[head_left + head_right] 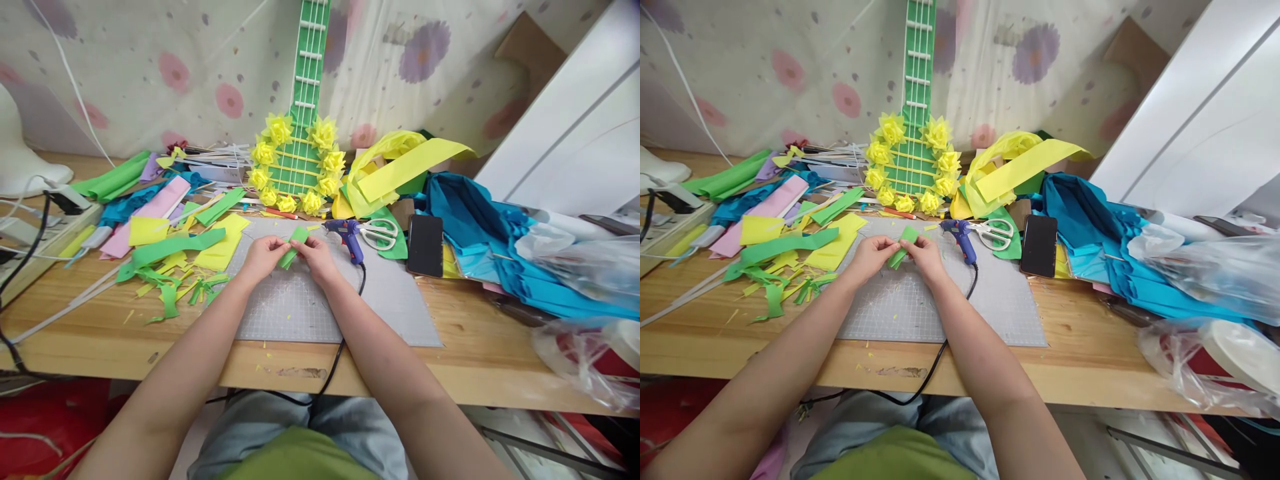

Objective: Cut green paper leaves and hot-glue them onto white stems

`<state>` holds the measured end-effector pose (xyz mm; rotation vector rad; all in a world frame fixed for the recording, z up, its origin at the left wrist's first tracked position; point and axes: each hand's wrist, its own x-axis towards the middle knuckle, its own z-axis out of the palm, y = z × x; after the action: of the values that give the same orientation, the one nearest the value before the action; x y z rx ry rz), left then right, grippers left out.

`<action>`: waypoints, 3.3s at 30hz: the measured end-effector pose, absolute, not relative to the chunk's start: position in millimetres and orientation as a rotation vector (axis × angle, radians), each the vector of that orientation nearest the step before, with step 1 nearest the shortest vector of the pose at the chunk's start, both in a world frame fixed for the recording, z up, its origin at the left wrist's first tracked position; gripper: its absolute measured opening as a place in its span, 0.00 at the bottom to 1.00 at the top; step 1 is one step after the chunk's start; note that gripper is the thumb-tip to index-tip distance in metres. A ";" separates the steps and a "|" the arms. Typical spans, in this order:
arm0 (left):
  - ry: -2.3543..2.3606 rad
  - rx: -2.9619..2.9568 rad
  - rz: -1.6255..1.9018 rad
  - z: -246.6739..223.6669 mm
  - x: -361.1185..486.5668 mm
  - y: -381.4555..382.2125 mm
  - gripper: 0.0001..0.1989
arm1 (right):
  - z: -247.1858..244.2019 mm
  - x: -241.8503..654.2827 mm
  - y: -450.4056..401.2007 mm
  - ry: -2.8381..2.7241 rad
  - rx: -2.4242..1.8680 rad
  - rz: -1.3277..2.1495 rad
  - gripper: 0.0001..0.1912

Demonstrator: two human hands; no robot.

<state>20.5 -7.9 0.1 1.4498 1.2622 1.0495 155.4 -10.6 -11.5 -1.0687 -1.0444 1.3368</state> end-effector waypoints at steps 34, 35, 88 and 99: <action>0.982 0.926 1.018 11.9 18.9 -9.4 0.06 | 0.4 163.4 -20.4 -1.663 -1.111 0.733 0.05; 0.976 0.920 1.018 12.1 19.5 -9.5 0.06 | -0.1 163.2 -19.7 -1.635 -1.121 0.752 0.06; 1.145 1.127 1.087 -1.7 31.4 -11.4 0.13 | -6.9 151.7 -16.3 -1.230 -1.420 0.903 0.14; 1.126 1.198 0.903 2.5 27.5 -11.6 0.18 | -13.6 164.2 -6.2 -1.128 -1.164 1.136 0.15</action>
<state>27.5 -11.6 2.5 1.1980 1.1258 0.9035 164.2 -6.2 -13.6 -1.1640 -1.1280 1.1363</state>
